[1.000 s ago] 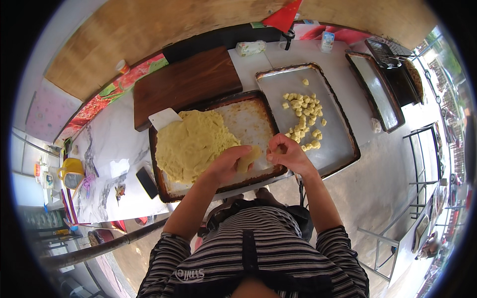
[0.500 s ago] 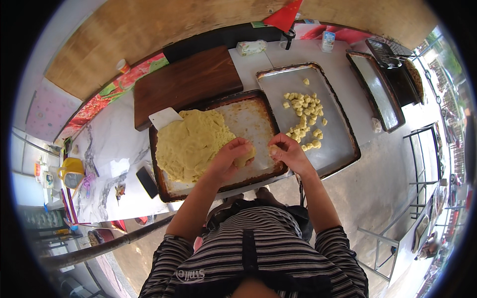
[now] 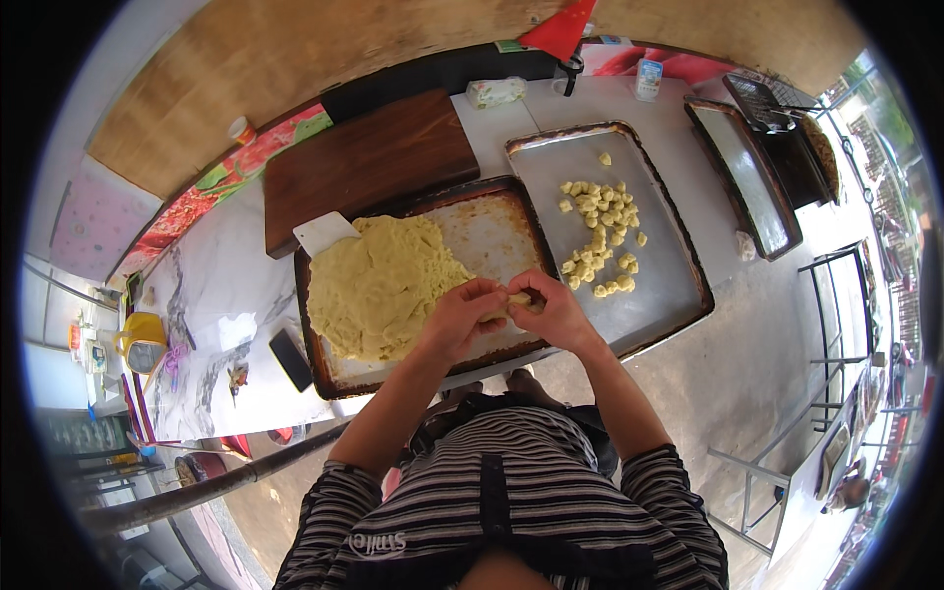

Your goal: The person repeatedly pinches off small pieces of dough from a large mass on a tray and places them onto an adjacent empty tray. The person continues this process throughout the clip, gradually filling the second tray with individual dough portions.

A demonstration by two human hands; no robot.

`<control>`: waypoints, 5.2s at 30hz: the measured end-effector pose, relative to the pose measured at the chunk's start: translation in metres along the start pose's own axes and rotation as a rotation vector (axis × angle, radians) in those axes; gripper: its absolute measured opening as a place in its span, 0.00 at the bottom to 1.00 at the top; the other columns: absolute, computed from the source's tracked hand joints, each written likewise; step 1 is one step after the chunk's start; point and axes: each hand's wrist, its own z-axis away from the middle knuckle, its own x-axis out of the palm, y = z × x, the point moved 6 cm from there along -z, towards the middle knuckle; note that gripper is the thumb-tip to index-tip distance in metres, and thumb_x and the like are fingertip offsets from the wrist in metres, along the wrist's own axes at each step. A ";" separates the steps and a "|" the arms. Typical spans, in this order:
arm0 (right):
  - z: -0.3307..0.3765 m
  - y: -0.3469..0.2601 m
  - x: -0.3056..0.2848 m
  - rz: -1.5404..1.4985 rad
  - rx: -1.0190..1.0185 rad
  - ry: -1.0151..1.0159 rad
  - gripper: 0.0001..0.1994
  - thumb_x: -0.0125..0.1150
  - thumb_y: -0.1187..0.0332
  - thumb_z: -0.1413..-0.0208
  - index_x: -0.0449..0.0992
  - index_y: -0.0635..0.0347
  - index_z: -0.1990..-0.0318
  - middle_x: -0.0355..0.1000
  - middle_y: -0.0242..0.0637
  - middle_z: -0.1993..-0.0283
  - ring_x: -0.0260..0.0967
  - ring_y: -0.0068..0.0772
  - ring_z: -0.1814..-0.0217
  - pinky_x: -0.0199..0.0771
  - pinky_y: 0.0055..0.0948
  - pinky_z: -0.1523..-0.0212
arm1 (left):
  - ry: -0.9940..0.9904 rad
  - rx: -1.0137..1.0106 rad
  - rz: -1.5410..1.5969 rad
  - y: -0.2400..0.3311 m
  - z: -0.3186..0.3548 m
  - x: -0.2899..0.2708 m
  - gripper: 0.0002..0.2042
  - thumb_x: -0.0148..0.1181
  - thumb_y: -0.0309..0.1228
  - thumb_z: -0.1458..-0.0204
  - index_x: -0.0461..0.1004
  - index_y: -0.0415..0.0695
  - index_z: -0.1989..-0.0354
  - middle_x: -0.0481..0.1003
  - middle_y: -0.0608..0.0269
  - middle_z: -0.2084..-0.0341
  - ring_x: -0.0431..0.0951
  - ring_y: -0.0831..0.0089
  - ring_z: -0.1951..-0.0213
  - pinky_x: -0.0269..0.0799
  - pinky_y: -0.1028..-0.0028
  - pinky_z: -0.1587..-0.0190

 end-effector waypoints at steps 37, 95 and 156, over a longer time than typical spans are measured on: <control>0.011 0.019 -0.001 -0.134 0.024 0.146 0.11 0.60 0.73 0.44 0.70 0.57 0.54 0.70 0.32 0.64 0.68 0.18 0.67 0.69 0.20 0.65 | 0.046 0.179 -0.286 0.003 -0.014 0.008 0.07 0.57 0.31 0.43 0.70 0.39 0.64 0.73 0.64 0.75 0.73 0.77 0.73 0.67 0.78 0.70; 0.011 0.239 0.087 -0.979 0.590 0.330 0.11 0.57 0.58 0.43 0.75 0.55 0.65 0.71 0.31 0.76 0.65 0.22 0.78 0.62 0.23 0.80 | 0.018 -0.013 0.012 -0.048 -0.059 -0.037 0.02 0.55 0.26 0.46 0.73 0.42 0.69 0.70 0.66 0.78 0.68 0.75 0.77 0.66 0.76 0.74; 0.023 0.224 0.113 -0.945 0.651 0.290 0.12 0.58 0.59 0.48 0.74 0.55 0.79 0.69 0.33 0.82 0.60 0.24 0.88 0.57 0.27 0.86 | 0.022 0.139 -0.054 -0.056 -0.057 -0.052 0.11 0.52 0.27 0.41 0.68 0.40 0.51 0.73 0.56 0.60 0.73 0.74 0.64 0.73 0.78 0.64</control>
